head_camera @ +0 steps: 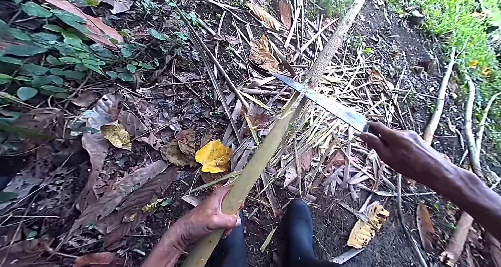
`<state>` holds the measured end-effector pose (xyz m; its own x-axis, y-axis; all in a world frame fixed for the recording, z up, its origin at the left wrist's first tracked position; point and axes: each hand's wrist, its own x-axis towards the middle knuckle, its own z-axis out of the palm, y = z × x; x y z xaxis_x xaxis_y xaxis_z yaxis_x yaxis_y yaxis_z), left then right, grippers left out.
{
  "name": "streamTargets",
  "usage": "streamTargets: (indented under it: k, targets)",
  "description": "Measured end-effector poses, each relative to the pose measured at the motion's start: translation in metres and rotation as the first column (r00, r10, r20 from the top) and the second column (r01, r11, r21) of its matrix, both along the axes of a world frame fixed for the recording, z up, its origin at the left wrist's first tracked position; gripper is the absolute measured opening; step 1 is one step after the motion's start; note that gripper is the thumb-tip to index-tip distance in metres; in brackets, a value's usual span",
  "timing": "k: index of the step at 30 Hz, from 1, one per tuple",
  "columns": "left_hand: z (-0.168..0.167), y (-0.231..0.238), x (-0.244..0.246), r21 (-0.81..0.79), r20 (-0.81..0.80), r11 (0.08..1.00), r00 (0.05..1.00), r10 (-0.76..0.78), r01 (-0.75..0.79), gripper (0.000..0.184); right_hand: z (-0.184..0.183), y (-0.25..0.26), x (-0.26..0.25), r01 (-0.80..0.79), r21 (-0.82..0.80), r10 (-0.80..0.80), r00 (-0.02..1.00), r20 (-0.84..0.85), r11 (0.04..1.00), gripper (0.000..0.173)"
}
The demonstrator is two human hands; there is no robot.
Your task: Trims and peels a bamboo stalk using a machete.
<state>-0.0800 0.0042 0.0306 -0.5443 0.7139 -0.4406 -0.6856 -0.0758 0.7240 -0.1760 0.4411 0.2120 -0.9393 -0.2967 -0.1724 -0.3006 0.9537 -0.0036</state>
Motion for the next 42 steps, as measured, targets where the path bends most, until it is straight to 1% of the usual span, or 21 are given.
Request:
streamTargets:
  k: [3, 4, 6, 8, 10, 13, 14, 15, 16, 18, 19, 22, 24, 27, 28, 31, 33, 35, 37, 39, 42]
  targets:
    - [0.0, 0.003, -0.002, -0.007, -0.009, 1.0, 1.0, -0.002, 0.002, 0.029, 0.003, -0.013, 0.017, -0.142, 0.065, 0.142, 0.99, -0.003, 0.988, 0.059]
    - [0.001, 0.003, -0.001, -0.012, -0.011, 1.0, 1.0, -0.001, 0.001, 0.029, 0.002, -0.01, 0.015, -0.148, 0.077, 0.149, 0.989, -0.011, 0.986, 0.059]
    - [0.002, 0.003, 0.0, -0.021, -0.003, 1.0, 1.0, -0.012, 0.012, 0.029, 0.003, 0.009, -0.003, -0.022, 0.085, 0.021, 1.0, 0.008, 0.996, 0.045]
    - [0.003, 0.003, -0.001, -0.023, -0.006, 1.0, 1.0, -0.009, 0.009, 0.03, 0.011, 0.02, -0.018, 0.055, 0.092, -0.055, 0.999, -0.003, 0.994, 0.04]
    - [0.001, 0.002, 0.0, -0.021, -0.005, 1.0, 1.0, -0.012, 0.012, 0.03, 0.013, 0.008, -0.011, -0.006, 0.085, 0.005, 1.0, 0.014, 0.996, 0.041]
    - [0.002, 0.0, -0.002, -0.033, -0.016, 0.999, 1.0, -0.018, 0.018, 0.029, 0.011, -0.006, -0.002, -0.198, 0.131, 0.197, 0.98, 0.026, 0.971, 0.056]
    - [0.002, -0.001, -0.002, -0.039, -0.012, 0.999, 1.0, -0.015, 0.014, 0.029, 0.01, -0.002, -0.012, -0.194, 0.126, 0.19, 0.981, 0.042, 0.973, 0.053]
    - [0.002, -0.002, -0.002, -0.041, -0.007, 0.999, 1.0, -0.013, 0.013, 0.03, 0.01, 0.008, -0.03, -0.117, 0.124, 0.112, 0.993, 0.045, 0.985, 0.047]
    - [0.002, -0.002, -0.001, -0.041, 0.002, 0.999, 1.0, -0.01, 0.01, 0.03, 0.015, 0.022, -0.054, 0.028, 0.134, -0.032, 0.999, 0.027, 0.991, 0.045]
    - [0.002, -0.002, -0.001, -0.032, 0.003, 0.999, 1.0, 0.003, -0.003, 0.03, 0.035, 0.054, -0.104, 0.359, 0.103, -0.356, 0.933, -0.048, 0.928, 0.061]
    - [0.002, -0.003, -0.001, -0.025, 0.001, 1.0, 1.0, 0.002, -0.002, 0.03, 0.044, 0.068, -0.119, 0.451, 0.058, -0.445, 0.891, -0.092, 0.891, 0.068]
    - [0.001, -0.007, -0.005, -0.002, -0.001, 1.0, 1.0, -0.009, 0.009, 0.029, 0.049, 0.076, -0.106, 0.484, -0.079, -0.49, 0.865, -0.106, 0.871, 0.068]
    - [0.002, -0.011, -0.005, -0.008, 0.004, 1.0, 1.0, -0.009, 0.009, 0.028, 0.032, 0.058, -0.068, 0.417, -0.172, -0.431, 0.9, -0.057, 0.893, 0.061]
    - [0.006, -0.016, -0.007, -0.028, -0.005, 1.0, 1.0, 0.01, -0.01, 0.029, -0.015, 0.019, -0.008, 0.194, -0.238, -0.213, 0.975, -0.058, 0.952, 0.044]
    - [0.006, -0.017, -0.008, -0.03, -0.015, 0.999, 1.0, 0.015, -0.016, 0.029, -0.033, 0.005, 0.005, 0.111, -0.248, -0.13, 0.99, -0.062, 0.962, 0.043]
    - [0.007, -0.02, -0.01, -0.043, -0.044, 0.999, 0.999, 0.022, -0.024, 0.028, -0.08, -0.033, 0.041, -0.014, -0.303, 0.006, 1.0, -0.028, 0.953, 0.054]
    - [0.007, -0.019, -0.008, -0.065, -0.06, 0.997, 0.998, 0.026, -0.03, 0.03, -0.098, -0.053, 0.059, -0.092, -0.318, 0.087, 0.996, -0.028, 0.944, 0.056]
    - [0.007, -0.017, -0.008, -0.079, -0.074, 0.996, 0.997, 0.024, -0.03, 0.031, -0.108, -0.062, 0.068, -0.198, -0.266, 0.187, 0.98, -0.068, 0.943, 0.059]
    - [0.004, -0.016, -0.007, -0.063, -0.059, 0.998, 0.998, 0.018, -0.021, 0.032, -0.113, -0.06, 0.067, -0.218, -0.241, 0.203, 0.975, -0.087, 0.946, 0.061]
    - [0.003, -0.016, -0.007, -0.05, -0.041, 0.999, 0.999, 0.011, -0.013, 0.031, -0.118, -0.05, 0.058, -0.144, -0.296, 0.132, 0.99, -0.058, 0.944, 0.061]
    - [0.003, -0.017, -0.007, -0.044, -0.038, 0.999, 0.999, 0.007, -0.009, 0.03, -0.12, -0.052, 0.06, -0.121, -0.342, 0.109, 0.993, -0.053, 0.932, 0.06]
